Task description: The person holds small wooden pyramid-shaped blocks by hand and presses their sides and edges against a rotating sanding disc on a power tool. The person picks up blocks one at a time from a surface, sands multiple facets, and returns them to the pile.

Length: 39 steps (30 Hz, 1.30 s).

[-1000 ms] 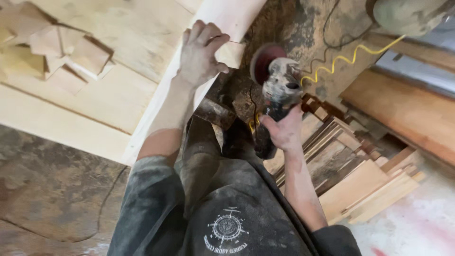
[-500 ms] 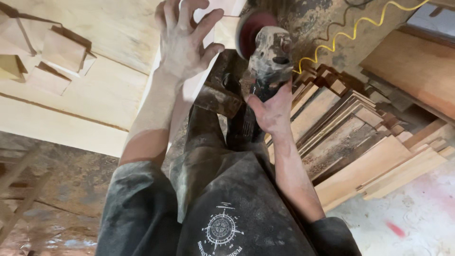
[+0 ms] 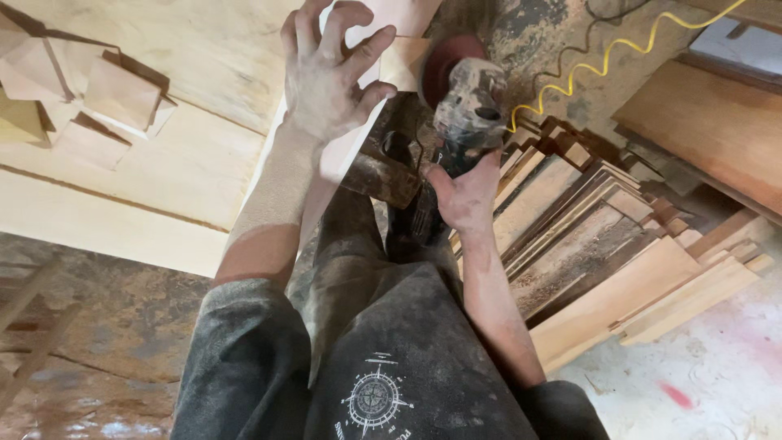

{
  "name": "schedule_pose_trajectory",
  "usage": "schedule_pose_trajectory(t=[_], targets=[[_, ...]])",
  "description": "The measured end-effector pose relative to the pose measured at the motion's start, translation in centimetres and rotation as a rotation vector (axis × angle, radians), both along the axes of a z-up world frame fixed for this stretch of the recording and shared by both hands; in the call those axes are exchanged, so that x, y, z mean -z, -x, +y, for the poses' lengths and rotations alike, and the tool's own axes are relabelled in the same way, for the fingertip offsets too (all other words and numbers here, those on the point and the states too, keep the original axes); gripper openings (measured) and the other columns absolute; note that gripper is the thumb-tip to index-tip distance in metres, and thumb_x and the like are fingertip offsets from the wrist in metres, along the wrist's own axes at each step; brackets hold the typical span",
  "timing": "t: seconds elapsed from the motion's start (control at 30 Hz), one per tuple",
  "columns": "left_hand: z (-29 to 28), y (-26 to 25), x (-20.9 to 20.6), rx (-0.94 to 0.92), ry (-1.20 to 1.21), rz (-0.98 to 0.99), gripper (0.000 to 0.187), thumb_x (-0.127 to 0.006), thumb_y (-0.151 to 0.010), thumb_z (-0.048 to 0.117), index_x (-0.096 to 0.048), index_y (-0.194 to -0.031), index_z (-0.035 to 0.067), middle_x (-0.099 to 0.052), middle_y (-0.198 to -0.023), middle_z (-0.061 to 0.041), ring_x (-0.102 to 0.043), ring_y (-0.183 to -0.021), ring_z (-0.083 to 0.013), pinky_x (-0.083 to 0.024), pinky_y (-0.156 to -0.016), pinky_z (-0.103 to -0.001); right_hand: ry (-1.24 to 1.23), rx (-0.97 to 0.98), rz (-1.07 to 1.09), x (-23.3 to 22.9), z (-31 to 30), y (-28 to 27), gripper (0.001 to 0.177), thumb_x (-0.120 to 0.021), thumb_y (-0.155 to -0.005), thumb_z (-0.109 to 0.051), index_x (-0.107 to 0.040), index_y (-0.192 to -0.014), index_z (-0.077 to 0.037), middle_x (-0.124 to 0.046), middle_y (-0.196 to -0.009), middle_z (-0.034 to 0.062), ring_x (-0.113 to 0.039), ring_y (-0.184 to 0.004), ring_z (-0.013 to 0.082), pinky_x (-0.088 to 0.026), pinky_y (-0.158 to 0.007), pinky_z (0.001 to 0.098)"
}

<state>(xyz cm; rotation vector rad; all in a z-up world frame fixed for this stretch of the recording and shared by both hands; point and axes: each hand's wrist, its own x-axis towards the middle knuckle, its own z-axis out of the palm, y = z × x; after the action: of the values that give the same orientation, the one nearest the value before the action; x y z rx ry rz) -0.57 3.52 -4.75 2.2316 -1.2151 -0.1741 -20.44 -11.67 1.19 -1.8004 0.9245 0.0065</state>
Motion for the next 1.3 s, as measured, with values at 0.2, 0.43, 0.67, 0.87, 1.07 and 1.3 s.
schedule_pose_trajectory(t=[0.2,0.43,0.67,0.87,1.07,1.3], targets=[[0.2,0.4,0.9,-0.008,-0.016,-0.020,0.063,-0.087,-0.081,0.047,-0.068,-0.136,0.022,-0.047,-0.142,-0.001,-0.032,-0.143,-0.0353,-0.032,-0.110,-0.059,-0.056,0.056,0.035,-0.2,0.3,0.2,0.053,-0.078,-0.072,-0.006,-0.058,-0.121,0.001,-0.067,-0.111,0.0127,-0.064,-0.103,0.0261,-0.051,-0.097,0.0361],[0.1,0.4,1.2,-0.007,-0.015,0.023,0.063,-0.091,-0.079,0.040,-0.070,-0.136,0.022,-0.048,-0.143,0.000,-0.031,-0.143,-0.0374,-0.031,-0.115,-0.058,-0.092,0.089,0.025,-0.5,0.7,-1.0,0.057,-0.080,-0.072,-0.009,-0.054,-0.123,0.000,-0.071,-0.108,0.0097,-0.069,-0.100,0.0225,-0.053,-0.095,0.0328],[-0.2,0.5,0.7,-0.009,-0.046,0.016,0.062,-0.092,-0.079,0.041,-0.072,-0.134,0.022,-0.049,-0.145,0.000,-0.031,-0.144,-0.0370,-0.029,-0.117,-0.058,-0.064,0.079,0.069,-0.3,-0.1,-0.2,0.050,-0.080,-0.074,-0.006,-0.061,-0.120,-0.001,-0.071,-0.107,0.0117,-0.070,-0.099,0.0255,-0.055,-0.093,0.0362],[-0.9,0.3,-0.1,-0.005,-0.026,0.004,0.059,-0.091,-0.087,0.048,-0.072,-0.136,0.022,-0.051,-0.145,-0.001,-0.028,-0.145,-0.0357,-0.028,-0.117,-0.057,-0.064,0.050,0.065,-0.4,0.8,-1.1,0.054,-0.081,-0.074,-0.010,-0.058,-0.123,-0.002,-0.071,-0.112,0.0139,-0.071,-0.104,0.0286,-0.054,-0.095,0.0377],[-0.5,0.4,1.0,0.005,-0.004,0.011,0.054,-0.083,-0.090,0.047,-0.072,-0.137,0.021,-0.049,-0.144,-0.002,-0.027,-0.144,-0.0349,-0.026,-0.120,-0.056,-0.008,0.145,0.183,0.4,0.2,-0.2,0.066,-0.084,-0.068,-0.013,-0.052,-0.125,0.000,-0.071,-0.109,0.0138,-0.068,-0.103,0.0286,-0.051,-0.092,0.0363],[0.2,0.6,2.6,-0.018,-0.114,0.040,0.054,-0.069,-0.097,0.015,-0.062,-0.151,0.014,-0.052,-0.146,-0.005,-0.027,-0.146,-0.0331,-0.023,-0.125,-0.054,-0.106,0.221,-0.024,0.8,-0.9,2.5,0.054,-0.080,-0.071,-0.005,-0.057,-0.120,-0.001,-0.069,-0.107,0.0083,-0.067,-0.100,0.0222,-0.053,-0.094,0.0342]])
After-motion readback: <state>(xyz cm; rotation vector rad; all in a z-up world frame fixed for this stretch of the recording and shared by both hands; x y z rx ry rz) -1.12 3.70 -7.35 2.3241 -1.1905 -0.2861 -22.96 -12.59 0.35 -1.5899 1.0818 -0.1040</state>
